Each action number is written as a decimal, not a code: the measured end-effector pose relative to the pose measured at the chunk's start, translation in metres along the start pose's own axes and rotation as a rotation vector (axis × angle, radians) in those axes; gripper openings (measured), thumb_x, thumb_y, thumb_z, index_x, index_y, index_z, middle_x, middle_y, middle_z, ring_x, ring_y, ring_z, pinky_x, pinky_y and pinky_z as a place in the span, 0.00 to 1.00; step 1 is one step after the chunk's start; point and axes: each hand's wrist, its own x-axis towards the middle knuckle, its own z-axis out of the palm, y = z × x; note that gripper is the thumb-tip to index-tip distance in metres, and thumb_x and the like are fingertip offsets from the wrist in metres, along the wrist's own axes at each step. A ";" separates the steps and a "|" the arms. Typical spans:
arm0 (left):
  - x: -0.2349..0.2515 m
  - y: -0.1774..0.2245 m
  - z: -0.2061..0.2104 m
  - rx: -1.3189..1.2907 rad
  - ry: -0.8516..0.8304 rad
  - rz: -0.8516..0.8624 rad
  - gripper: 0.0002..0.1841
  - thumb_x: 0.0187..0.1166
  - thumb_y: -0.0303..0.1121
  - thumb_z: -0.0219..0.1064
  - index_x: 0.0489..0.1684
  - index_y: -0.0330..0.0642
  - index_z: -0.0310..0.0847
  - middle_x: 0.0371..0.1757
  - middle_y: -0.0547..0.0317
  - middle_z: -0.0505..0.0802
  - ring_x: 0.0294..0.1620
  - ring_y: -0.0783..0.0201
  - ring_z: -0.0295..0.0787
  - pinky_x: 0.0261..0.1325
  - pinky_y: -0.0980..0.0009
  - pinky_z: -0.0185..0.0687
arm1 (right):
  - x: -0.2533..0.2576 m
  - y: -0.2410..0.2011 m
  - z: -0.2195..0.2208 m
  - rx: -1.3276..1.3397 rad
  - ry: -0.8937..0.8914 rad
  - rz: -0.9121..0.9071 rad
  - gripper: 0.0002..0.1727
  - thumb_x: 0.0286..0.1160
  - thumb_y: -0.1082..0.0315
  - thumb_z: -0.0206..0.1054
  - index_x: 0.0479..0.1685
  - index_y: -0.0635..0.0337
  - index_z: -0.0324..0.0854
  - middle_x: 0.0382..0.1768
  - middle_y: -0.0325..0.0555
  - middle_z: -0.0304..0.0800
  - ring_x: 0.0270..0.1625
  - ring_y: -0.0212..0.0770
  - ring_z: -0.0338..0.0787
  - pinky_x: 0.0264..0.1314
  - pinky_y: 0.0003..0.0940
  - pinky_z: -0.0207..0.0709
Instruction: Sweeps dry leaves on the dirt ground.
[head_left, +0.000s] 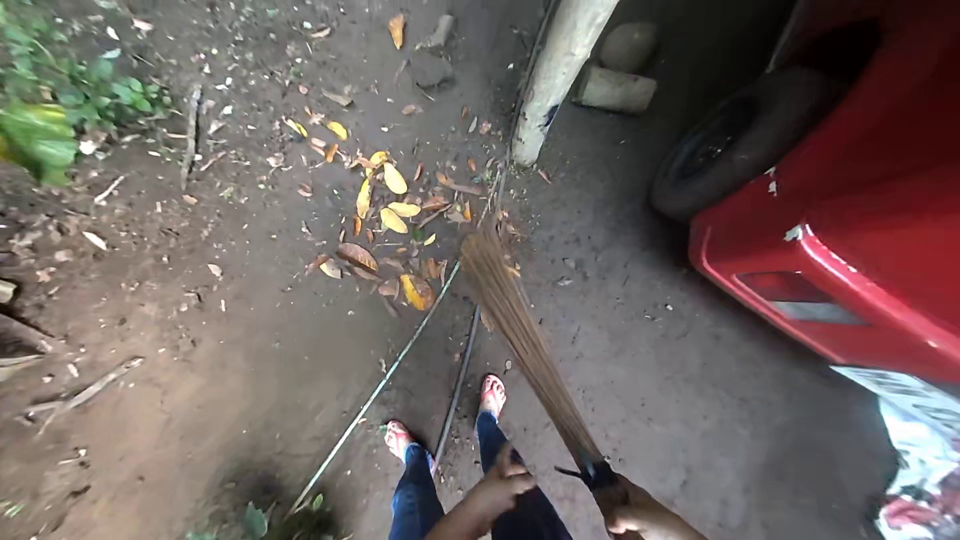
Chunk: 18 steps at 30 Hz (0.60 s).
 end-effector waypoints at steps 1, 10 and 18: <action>-0.004 -0.007 -0.016 -0.038 0.095 -0.009 0.43 0.83 0.32 0.63 0.95 0.40 0.38 0.79 0.33 0.78 0.76 0.40 0.78 0.73 0.44 0.75 | 0.001 0.005 -0.008 -0.007 -0.026 0.031 0.29 0.50 0.73 0.73 0.60 0.65 0.74 0.35 0.43 0.88 0.35 0.36 0.89 0.41 0.38 0.87; -0.027 -0.025 -0.114 -0.361 0.636 0.024 0.27 0.90 0.30 0.57 0.87 0.36 0.56 0.72 0.32 0.81 0.63 0.44 0.85 0.62 0.51 0.81 | 0.096 -0.100 -0.044 -0.554 0.250 0.090 0.38 0.62 0.70 0.81 0.76 0.68 0.70 0.66 0.68 0.82 0.69 0.62 0.82 0.73 0.60 0.73; -0.053 -0.054 -0.124 -0.423 0.660 -0.051 0.27 0.91 0.30 0.52 0.88 0.34 0.54 0.74 0.30 0.78 0.61 0.46 0.84 0.61 0.52 0.79 | -0.013 -0.056 -0.102 -0.020 0.279 -0.045 0.42 0.64 0.81 0.68 0.84 0.57 0.58 0.55 0.59 0.83 0.44 0.48 0.89 0.46 0.46 0.86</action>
